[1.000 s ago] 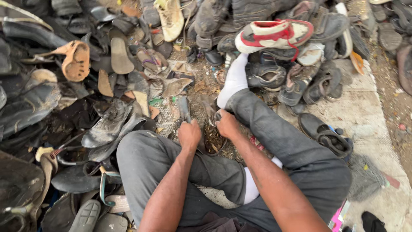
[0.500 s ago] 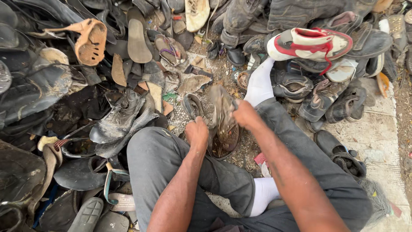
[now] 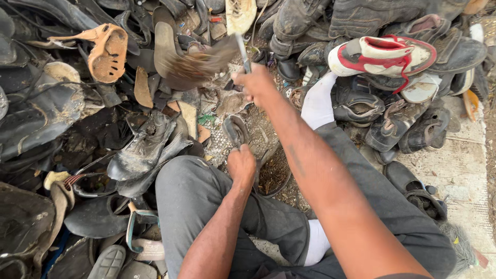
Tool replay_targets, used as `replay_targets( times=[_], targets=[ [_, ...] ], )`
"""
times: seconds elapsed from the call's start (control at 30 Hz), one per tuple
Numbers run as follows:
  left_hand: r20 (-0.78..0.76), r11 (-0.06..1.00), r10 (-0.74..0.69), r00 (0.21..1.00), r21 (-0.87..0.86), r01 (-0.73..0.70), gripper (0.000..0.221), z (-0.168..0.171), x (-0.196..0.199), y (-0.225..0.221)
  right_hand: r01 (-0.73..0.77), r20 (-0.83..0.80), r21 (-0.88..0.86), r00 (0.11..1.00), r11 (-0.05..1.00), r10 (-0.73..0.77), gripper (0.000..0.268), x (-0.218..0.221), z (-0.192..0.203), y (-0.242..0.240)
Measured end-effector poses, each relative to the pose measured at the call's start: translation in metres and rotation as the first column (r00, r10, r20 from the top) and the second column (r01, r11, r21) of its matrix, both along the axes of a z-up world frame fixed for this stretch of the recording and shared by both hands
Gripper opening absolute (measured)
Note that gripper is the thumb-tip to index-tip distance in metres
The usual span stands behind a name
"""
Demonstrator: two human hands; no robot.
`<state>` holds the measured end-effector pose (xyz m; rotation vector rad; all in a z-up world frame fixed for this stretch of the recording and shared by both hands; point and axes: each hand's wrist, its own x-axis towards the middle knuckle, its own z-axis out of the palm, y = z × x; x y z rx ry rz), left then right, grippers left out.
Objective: The person sits on the ground and uses a small knife to scrape residue and dirt off the bottom of a shoe sole.
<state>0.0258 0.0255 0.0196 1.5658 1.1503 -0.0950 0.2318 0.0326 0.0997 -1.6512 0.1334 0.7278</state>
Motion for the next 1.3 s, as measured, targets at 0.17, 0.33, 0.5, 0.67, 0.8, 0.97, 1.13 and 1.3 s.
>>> replay_targets(
  times=[0.17,0.33,0.5,0.67,0.8,0.97,1.13,1.3],
  targets=[
    [0.003,0.987,-0.158,0.988,-0.011,0.158,0.048,0.045,-0.007,0.002,-0.066,0.152,-0.246,0.983,0.967,0.106,0.017,-0.066,-0.015,-0.073],
    [-0.2,0.777,-0.565,0.8,0.197,0.598,0.045,0.046,-0.007,-0.012,0.069,0.13,-0.379,0.991,0.923,-0.02,0.025,-0.164,-0.082,-0.204],
    [-0.215,0.746,-0.583,0.784,0.241,0.621,0.046,0.028,-0.015,-0.023,0.134,0.677,-0.558,0.644,0.819,0.357,0.031,-0.209,-0.116,-0.222],
    [-0.157,0.732,-0.584,0.796,0.321,0.601,0.05,0.035,-0.032,-0.025,0.077,0.447,-0.725,0.809,0.685,0.382,0.034,-0.2,-0.089,-0.183],
    [-0.164,0.706,-0.603,0.781,0.345,0.618,0.048,0.046,-0.039,-0.027,0.05,0.382,-0.765,0.838,0.642,0.39,0.029,-0.199,-0.08,-0.172],
    [-0.173,0.673,-0.626,0.761,0.374,0.638,0.051,0.057,-0.047,-0.031,-0.039,0.276,-0.744,0.892,0.668,0.359,0.028,-0.206,-0.077,-0.182],
    [-0.102,0.699,-0.605,0.79,0.407,0.588,0.049,0.058,-0.055,-0.032,0.02,0.358,-0.728,0.863,0.685,0.355,0.026,-0.233,-0.072,-0.196],
    [-0.093,0.707,-0.6,0.794,0.403,0.582,0.047,0.054,-0.063,-0.034,-0.016,0.379,-0.671,0.851,0.741,0.362,0.023,-0.265,-0.059,-0.216]
  ],
)
